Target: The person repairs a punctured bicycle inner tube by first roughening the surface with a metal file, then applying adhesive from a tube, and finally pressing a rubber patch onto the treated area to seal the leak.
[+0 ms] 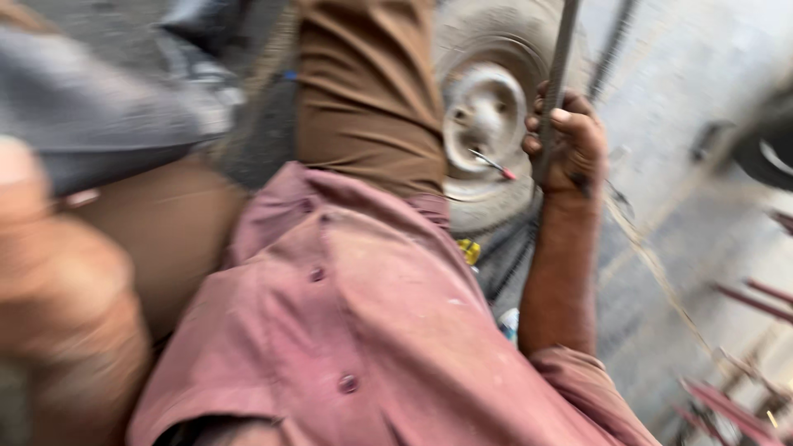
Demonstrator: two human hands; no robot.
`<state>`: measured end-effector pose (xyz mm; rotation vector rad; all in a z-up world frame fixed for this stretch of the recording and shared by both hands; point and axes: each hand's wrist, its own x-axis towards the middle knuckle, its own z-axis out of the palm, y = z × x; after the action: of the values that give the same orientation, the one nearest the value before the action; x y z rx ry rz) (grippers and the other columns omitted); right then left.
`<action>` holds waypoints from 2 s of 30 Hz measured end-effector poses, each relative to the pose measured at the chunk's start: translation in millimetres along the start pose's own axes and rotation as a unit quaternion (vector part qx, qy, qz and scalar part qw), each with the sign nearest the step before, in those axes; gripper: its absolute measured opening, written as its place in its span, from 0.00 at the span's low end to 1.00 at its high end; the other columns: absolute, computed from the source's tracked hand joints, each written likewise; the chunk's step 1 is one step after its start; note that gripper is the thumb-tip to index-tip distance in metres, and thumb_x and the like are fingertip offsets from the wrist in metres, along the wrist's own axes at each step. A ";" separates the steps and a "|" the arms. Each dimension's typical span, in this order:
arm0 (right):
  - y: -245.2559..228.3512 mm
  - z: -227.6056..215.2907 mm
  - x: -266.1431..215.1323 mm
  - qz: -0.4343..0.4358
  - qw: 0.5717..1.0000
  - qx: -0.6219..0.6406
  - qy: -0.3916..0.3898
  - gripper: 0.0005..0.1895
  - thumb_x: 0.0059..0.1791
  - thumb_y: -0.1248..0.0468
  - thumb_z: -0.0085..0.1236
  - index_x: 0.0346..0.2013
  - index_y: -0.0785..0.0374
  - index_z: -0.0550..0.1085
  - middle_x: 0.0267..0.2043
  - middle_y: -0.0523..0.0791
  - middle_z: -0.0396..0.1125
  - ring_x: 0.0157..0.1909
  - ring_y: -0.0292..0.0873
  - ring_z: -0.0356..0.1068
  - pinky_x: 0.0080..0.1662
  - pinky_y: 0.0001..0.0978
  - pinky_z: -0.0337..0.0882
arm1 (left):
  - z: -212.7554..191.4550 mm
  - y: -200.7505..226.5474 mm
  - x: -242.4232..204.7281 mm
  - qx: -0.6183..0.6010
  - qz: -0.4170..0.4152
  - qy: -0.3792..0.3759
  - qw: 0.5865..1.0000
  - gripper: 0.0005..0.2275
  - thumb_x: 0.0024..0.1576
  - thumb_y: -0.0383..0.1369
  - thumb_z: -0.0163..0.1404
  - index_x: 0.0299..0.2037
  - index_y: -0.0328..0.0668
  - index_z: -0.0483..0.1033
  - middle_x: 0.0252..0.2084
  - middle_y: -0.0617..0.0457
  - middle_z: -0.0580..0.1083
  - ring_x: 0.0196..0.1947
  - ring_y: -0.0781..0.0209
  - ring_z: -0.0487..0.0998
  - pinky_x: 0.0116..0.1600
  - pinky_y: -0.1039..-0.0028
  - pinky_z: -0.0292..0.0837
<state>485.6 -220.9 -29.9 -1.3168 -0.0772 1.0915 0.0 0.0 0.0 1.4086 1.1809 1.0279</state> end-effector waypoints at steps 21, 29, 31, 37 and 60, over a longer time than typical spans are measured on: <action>-2.0 293.2 -30.6 0.127 0.865 0.117 -0.472 0.28 0.51 0.74 0.54 0.65 0.68 0.61 0.45 0.64 0.69 0.29 0.47 0.77 0.24 0.31 0.79 | 35.7 30.9 7.2 -0.150 0.060 0.083 0.983 0.05 0.68 0.20 0.56 0.48 0.35 0.72 0.32 0.61 0.73 0.26 0.82 0.67 0.33 0.90 0.65; 24.5 270.4 -47.7 -0.018 0.861 -0.208 -0.463 0.36 0.58 0.77 0.50 0.81 0.65 0.53 0.40 0.54 0.73 0.27 0.34 0.72 0.28 0.21 0.73 | 31.5 24.9 2.1 -0.155 0.070 0.068 0.983 0.05 0.70 0.18 0.54 0.46 0.35 0.73 0.32 0.60 0.73 0.29 0.81 0.69 0.35 0.89 0.66; 33.7 265.2 -47.5 -0.092 0.835 -0.265 -0.474 0.35 0.59 0.78 0.52 0.79 0.64 0.54 0.44 0.53 0.74 0.29 0.34 0.72 0.30 0.20 0.74 | 30.1 24.9 2.2 -0.160 0.066 0.061 0.983 0.04 0.70 0.18 0.54 0.46 0.35 0.73 0.32 0.61 0.72 0.28 0.81 0.69 0.35 0.89 0.66; 29.1 273.5 -59.7 -0.346 0.672 -0.511 -0.409 0.31 0.57 0.74 0.59 0.74 0.65 0.60 0.47 0.47 0.76 0.39 0.36 0.78 0.40 0.23 0.78 | 29.5 26.5 2.2 -0.155 0.074 0.060 0.983 0.03 0.70 0.20 0.54 0.47 0.35 0.74 0.33 0.59 0.74 0.28 0.81 0.70 0.35 0.89 0.67; 25.8 305.3 -57.8 -0.233 0.720 -0.544 -0.363 0.31 0.54 0.77 0.57 0.72 0.66 0.63 0.34 0.48 0.74 0.32 0.38 0.74 0.35 0.29 0.73 | 37.3 24.8 5.5 -0.150 0.077 0.073 0.983 0.03 0.70 0.20 0.54 0.49 0.33 0.74 0.32 0.63 0.72 0.24 0.83 0.64 0.29 0.89 0.59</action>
<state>255.1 -40.8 77.9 -1.6058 -1.7906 1.0501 40.9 -1.5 19.0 1.2149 0.9822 1.3764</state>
